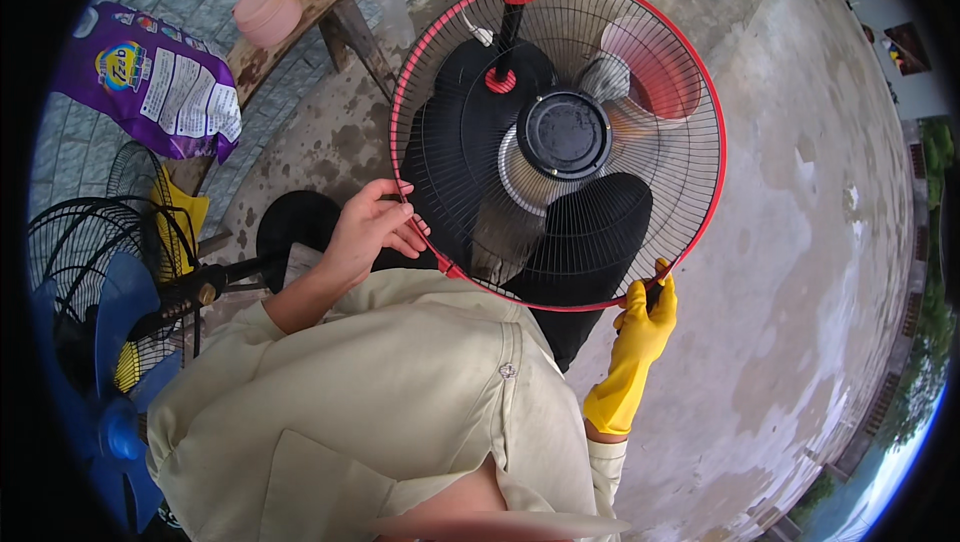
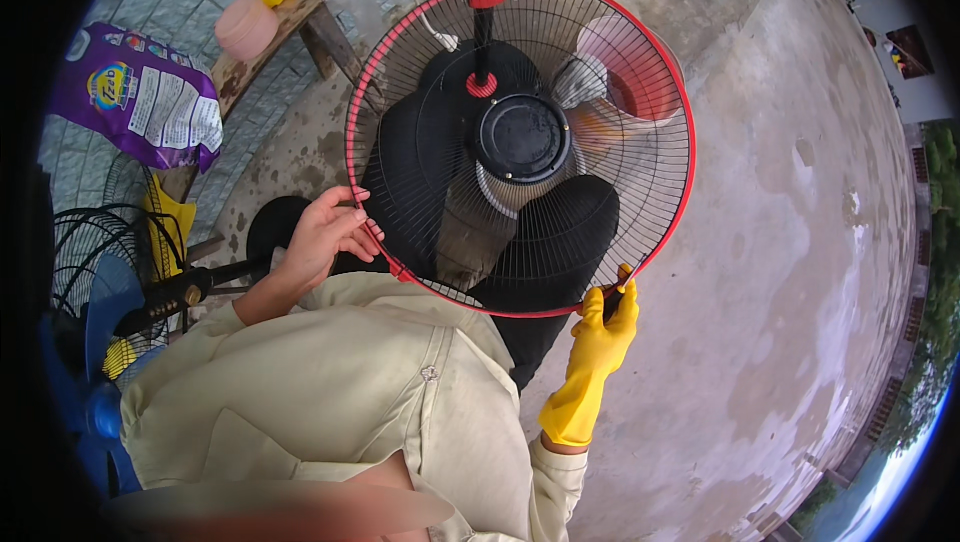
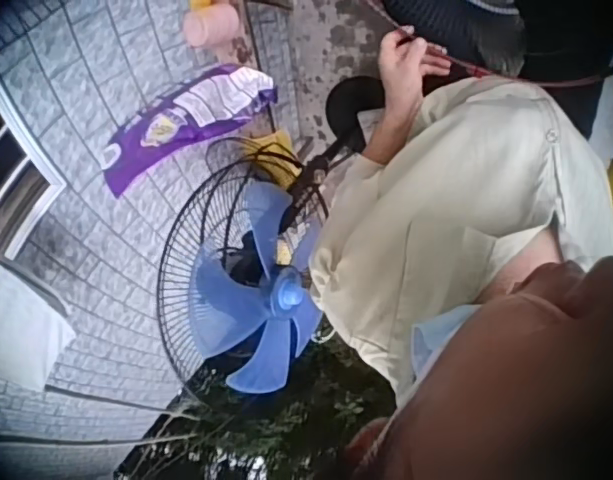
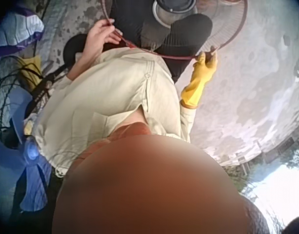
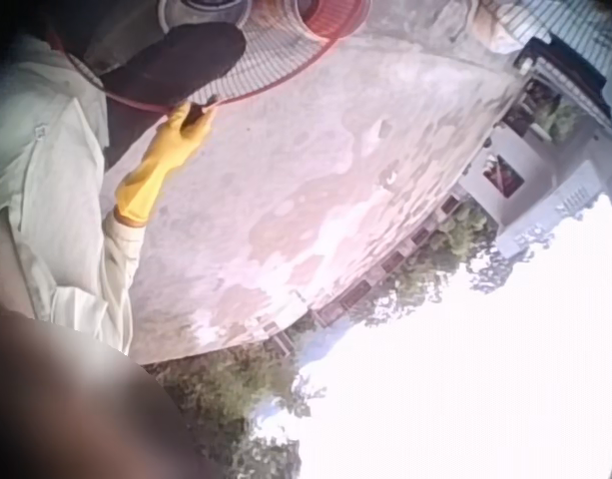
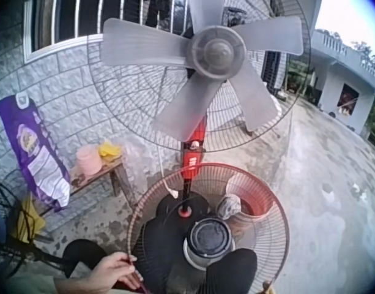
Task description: The person sits on the ground and uses a screwdriver to remove and reattach the red outer cage of a standing fan. They repeatedly unscrew the cage, lift it off, and then screw it back on.
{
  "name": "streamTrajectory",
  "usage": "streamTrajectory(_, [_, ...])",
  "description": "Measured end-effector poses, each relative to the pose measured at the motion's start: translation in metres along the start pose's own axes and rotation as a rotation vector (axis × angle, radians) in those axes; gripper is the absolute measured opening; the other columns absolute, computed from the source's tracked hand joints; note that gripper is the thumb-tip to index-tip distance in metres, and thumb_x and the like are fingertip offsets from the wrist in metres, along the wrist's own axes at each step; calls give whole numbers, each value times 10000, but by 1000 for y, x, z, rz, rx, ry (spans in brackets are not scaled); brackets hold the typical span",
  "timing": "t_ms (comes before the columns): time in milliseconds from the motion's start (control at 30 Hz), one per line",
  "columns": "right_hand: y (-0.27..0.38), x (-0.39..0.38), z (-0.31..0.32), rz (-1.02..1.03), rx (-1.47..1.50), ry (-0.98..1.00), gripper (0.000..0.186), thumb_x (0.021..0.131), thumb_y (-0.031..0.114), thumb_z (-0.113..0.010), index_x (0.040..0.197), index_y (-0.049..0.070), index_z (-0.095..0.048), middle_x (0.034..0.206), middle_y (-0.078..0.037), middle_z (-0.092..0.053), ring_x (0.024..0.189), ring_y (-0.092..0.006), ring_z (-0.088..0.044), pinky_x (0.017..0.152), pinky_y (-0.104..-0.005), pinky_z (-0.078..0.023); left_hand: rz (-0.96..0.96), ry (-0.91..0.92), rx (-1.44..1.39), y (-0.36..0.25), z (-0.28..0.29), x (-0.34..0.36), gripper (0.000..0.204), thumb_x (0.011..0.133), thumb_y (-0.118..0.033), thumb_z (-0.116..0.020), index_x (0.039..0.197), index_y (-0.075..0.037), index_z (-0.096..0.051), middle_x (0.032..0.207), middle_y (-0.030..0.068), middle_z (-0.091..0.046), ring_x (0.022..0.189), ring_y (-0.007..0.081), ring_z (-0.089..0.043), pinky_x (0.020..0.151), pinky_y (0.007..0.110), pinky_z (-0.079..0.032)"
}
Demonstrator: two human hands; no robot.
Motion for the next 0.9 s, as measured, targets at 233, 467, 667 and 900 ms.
streamTrajectory(233, [1, -7, 8, 163, -139, -116, 432, 904, 62, -587, 1327, 109, -519, 857, 17, -556, 618, -52, -493, 476, -198, -377, -205, -90, 235, -41, 30, 46, 245, 959, -124, -525, 1150, 29, -508, 798, 85, -610, 599, 118, -598, 472, 233, -509])
streamTrajectory(467, [0, -10, 13, 245, -174, -137, 463, 882, 33, -609, 1332, 62, -503, 932, -14, -555, 755, -89, -539, 655, -219, -454, -568, -222, 652, -105, 40, 116, 213, 931, -124, -545, 1112, -23, -593, 701, 51, -609, 577, 121, -597, 498, 276, -461])
streamTrajectory(667, [-3, -6, 20, 261, -201, -125, 476, 884, 9, -599, 1345, 50, -487, 948, -14, -547, 804, -92, -540, 668, -220, -462, -738, -167, 914, -171, -5, 155, 268, 923, -197, -563, 1134, -35, -601, 788, 135, -656, 703, 253, -653, 642, 352, -484])
streamTrajectory(900, [-8, -7, 24, 176, -189, -111, 462, 879, -21, -580, 1331, 33, -499, 1029, -57, -549, 894, -131, -555, 823, -241, -458, -921, -162, 1108, -195, -32, 142, 234, 893, -226, -576, 1043, -65, -655, 849, 169, -665, 810, 375, -632, 691, 434, -482])
Point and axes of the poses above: each hand's wrist, its own x-axis towards the middle knuckle, its own z-axis out of the back of the hand, y = z × x, the point moved 10 cm from there along x, towards the middle knuckle
